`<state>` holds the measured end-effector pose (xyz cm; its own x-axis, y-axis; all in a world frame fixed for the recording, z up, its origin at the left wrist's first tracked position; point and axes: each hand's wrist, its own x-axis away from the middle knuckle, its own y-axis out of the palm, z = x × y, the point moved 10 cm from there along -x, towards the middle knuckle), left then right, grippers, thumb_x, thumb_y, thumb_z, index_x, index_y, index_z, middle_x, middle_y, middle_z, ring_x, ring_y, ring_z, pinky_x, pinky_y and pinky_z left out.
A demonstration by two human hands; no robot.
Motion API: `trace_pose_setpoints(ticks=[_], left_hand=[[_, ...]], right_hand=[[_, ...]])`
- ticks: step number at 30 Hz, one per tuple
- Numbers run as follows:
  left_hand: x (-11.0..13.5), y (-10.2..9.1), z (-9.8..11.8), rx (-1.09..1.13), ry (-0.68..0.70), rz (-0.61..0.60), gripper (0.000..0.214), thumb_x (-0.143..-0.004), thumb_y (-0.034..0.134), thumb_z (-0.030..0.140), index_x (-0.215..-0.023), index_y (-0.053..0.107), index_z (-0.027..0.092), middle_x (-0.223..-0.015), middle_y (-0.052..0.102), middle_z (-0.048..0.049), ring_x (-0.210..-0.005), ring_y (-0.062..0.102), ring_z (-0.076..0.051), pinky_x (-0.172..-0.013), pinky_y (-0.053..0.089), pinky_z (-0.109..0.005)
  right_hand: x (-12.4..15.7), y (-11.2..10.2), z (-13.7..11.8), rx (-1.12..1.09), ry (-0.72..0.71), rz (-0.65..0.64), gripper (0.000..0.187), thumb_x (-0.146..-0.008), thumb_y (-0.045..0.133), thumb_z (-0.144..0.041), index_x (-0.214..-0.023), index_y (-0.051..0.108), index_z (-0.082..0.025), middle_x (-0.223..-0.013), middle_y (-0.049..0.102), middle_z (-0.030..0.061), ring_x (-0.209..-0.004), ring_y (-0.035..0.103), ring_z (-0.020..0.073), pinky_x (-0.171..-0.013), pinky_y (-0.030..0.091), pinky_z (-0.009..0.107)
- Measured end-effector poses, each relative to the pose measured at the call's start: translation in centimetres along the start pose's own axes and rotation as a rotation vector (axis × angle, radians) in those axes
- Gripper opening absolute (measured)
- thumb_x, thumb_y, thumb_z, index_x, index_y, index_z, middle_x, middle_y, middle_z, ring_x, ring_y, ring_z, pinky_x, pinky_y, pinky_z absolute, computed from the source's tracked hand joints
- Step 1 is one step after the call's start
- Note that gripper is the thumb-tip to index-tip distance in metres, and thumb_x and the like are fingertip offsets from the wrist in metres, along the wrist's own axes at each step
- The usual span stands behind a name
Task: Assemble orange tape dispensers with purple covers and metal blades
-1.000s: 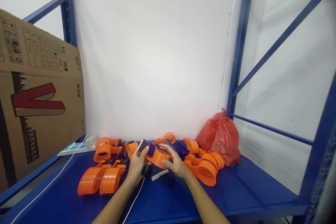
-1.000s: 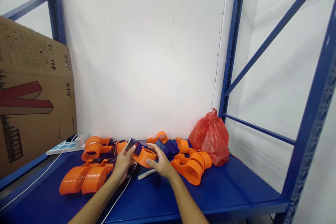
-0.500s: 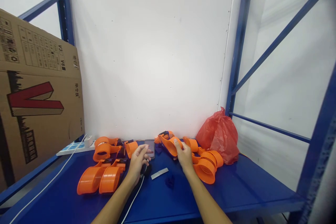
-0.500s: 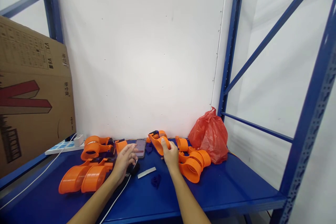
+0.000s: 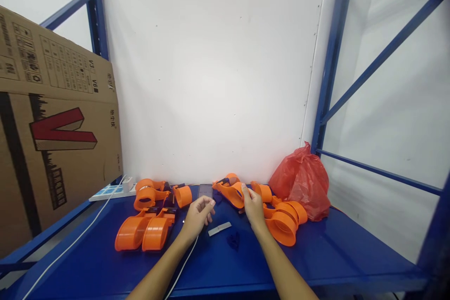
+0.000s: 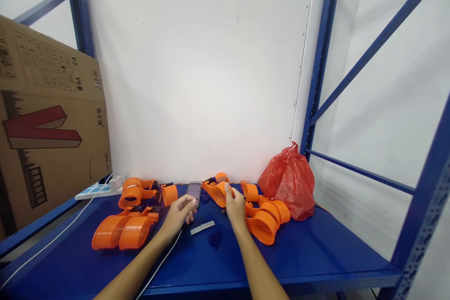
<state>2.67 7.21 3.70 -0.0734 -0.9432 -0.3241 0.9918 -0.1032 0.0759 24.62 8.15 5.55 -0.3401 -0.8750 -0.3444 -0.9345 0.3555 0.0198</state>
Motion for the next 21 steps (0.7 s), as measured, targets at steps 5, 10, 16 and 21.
trace_pose_setpoints(ticks=[5, 10, 16, 21], left_hand=[[0.5, 0.7, 0.3, -0.082, 0.014, -0.071, 0.042, -0.079, 0.067, 0.06, -0.077, 0.062, 0.018, -0.06, 0.061, 0.0005, -0.044, 0.051, -0.011, -0.042, 0.034, -0.021], [2.2, 2.3, 2.8, -0.437, 0.242, -0.184, 0.027, -0.089, 0.06, 0.045, -0.083, 0.07, 0.021, -0.071, 0.069, -0.0041, -0.064, 0.062, -0.019, -0.059, 0.044, -0.027], [3.3, 2.5, 6.6, -0.835, 0.455, -0.217, 0.023, -0.09, 0.059, 0.04, -0.099, 0.075, 0.028, -0.093, 0.075, -0.0083, -0.087, 0.067, -0.027, -0.082, 0.047, -0.037], [-0.6, -1.4, 5.8, -1.344, 0.367, -0.232, 0.033, -0.086, 0.064, 0.036, -0.113, 0.072, 0.02, -0.109, 0.072, -0.0174, -0.105, 0.063, -0.037, -0.096, 0.043, -0.047]], right_hand=[[0.0, 0.4, 0.3, -0.052, 0.004, -0.043, 0.056, -0.079, 0.057, -0.075, -0.062, 0.044, -0.023, -0.052, 0.034, -0.0065, -0.046, 0.039, 0.0133, -0.034, 0.045, 0.025], [0.1, 1.9, 1.0, -0.178, 0.016, -0.186, 0.053, -0.078, 0.061, -0.074, -0.074, 0.053, -0.022, -0.059, 0.052, -0.0036, -0.046, 0.049, 0.015, -0.038, 0.045, 0.026], [0.9, 3.9, 0.3, -0.183, -0.051, -0.349, 0.044, -0.078, 0.071, -0.063, -0.078, 0.058, -0.02, -0.063, 0.062, -0.0009, -0.051, 0.059, 0.0187, -0.05, 0.052, 0.031], [1.6, 5.7, -0.1, -0.234, -0.06, -0.425, 0.039, -0.08, 0.07, -0.058, -0.08, 0.06, -0.02, -0.065, 0.064, -0.0008, -0.053, 0.06, 0.0183, -0.052, 0.053, 0.03]])
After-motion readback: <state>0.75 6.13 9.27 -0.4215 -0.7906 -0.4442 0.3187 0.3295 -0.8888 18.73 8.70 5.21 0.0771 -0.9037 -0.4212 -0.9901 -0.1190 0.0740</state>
